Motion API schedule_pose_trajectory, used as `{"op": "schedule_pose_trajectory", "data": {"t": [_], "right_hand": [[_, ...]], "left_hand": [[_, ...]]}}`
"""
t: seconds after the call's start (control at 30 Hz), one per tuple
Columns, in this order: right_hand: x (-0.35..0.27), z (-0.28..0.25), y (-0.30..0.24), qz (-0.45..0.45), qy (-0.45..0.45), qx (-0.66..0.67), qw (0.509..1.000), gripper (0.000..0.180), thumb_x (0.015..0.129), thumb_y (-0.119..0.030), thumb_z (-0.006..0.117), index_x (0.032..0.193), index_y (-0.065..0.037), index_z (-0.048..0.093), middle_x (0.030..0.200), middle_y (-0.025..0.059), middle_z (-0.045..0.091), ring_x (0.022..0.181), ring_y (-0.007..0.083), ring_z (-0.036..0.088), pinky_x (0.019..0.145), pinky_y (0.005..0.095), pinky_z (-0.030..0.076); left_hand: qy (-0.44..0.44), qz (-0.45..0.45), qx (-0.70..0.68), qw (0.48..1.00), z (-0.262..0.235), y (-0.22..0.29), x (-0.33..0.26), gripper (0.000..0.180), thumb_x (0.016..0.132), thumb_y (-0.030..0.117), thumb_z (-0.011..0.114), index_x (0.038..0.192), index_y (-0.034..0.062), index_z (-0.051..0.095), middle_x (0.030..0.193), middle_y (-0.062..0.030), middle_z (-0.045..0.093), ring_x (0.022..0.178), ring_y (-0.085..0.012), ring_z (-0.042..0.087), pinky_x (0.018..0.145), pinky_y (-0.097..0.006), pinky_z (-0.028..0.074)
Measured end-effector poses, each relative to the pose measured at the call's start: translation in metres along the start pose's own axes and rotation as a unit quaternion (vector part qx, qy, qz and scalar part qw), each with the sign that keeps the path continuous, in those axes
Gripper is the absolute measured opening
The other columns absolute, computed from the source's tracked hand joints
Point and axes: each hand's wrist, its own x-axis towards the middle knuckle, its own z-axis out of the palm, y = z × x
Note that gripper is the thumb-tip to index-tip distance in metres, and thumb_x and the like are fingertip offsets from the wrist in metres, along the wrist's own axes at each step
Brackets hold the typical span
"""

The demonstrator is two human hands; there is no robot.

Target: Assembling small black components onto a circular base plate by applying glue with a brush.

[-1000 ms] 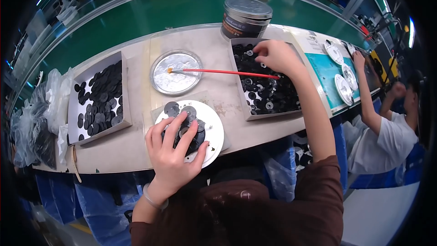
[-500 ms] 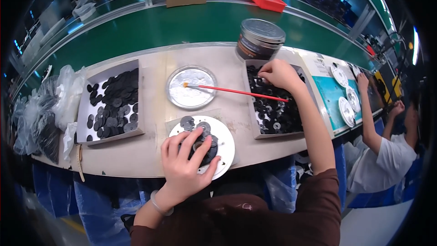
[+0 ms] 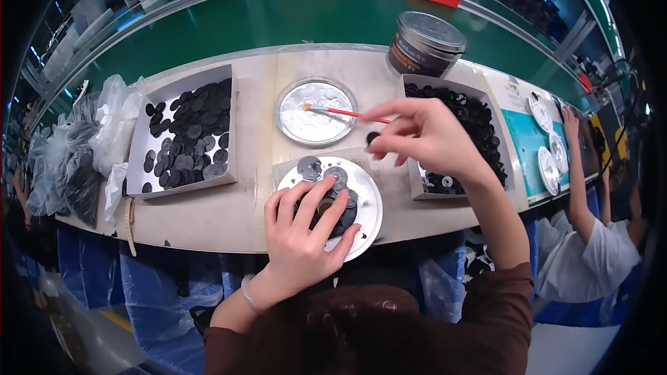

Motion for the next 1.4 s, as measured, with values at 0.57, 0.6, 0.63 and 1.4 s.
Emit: {"op": "schedule_pose_trajectory", "data": {"t": [0.57,0.6,0.63,1.4], "right_hand": [[0.028,0.014,0.036,0.204,-0.242,0.046,0.947,0.015,0.082,-0.013,0.061,0.072,-0.002,0.062,0.061,0.0033,0.063,0.051,0.0049,0.058,0.04,0.0149,0.034],[0.029,0.014,0.038,0.216,-0.249,0.06,0.942,0.016,0.082,-0.013,0.062,0.071,-0.002,0.062,0.06,0.0036,0.062,0.049,0.0053,0.058,0.039,0.0148,0.033],[0.03,0.015,0.037,0.217,-0.251,0.059,0.942,0.016,0.082,-0.013,0.062,0.071,-0.002,0.062,0.06,0.0036,0.062,0.049,0.0053,0.058,0.039,0.0148,0.033],[0.038,0.017,0.03,0.258,-0.284,0.085,0.919,0.017,0.082,-0.01,0.061,0.069,0.001,0.06,0.059,0.008,0.062,0.047,0.0102,0.058,0.044,0.0179,0.039]], "left_hand": [[-0.002,0.002,-0.004,1.0,0.0,0.0,0.0,0.039,0.058,0.019,0.073,0.094,0.0068,0.066,0.111,-0.0102,0.057,0.093,-0.0268,0.051,0.081,-0.038,0.038],[-0.003,0.003,-0.006,1.0,0.0,-0.001,0.001,0.039,0.058,0.019,0.073,0.094,0.0071,0.066,0.111,-0.01,0.057,0.093,-0.0267,0.051,0.081,-0.038,0.038],[-0.003,0.001,-0.006,1.0,0.0,-0.001,0.001,0.039,0.058,0.019,0.073,0.094,0.0071,0.066,0.111,-0.01,0.057,0.093,-0.0267,0.051,0.081,-0.038,0.038],[0.038,-0.006,-0.026,0.999,0.006,0.001,-0.002,0.032,0.064,0.023,0.07,0.092,0.0083,0.065,0.108,-0.0063,0.059,0.093,-0.0237,0.052,0.081,-0.036,0.038]]}}
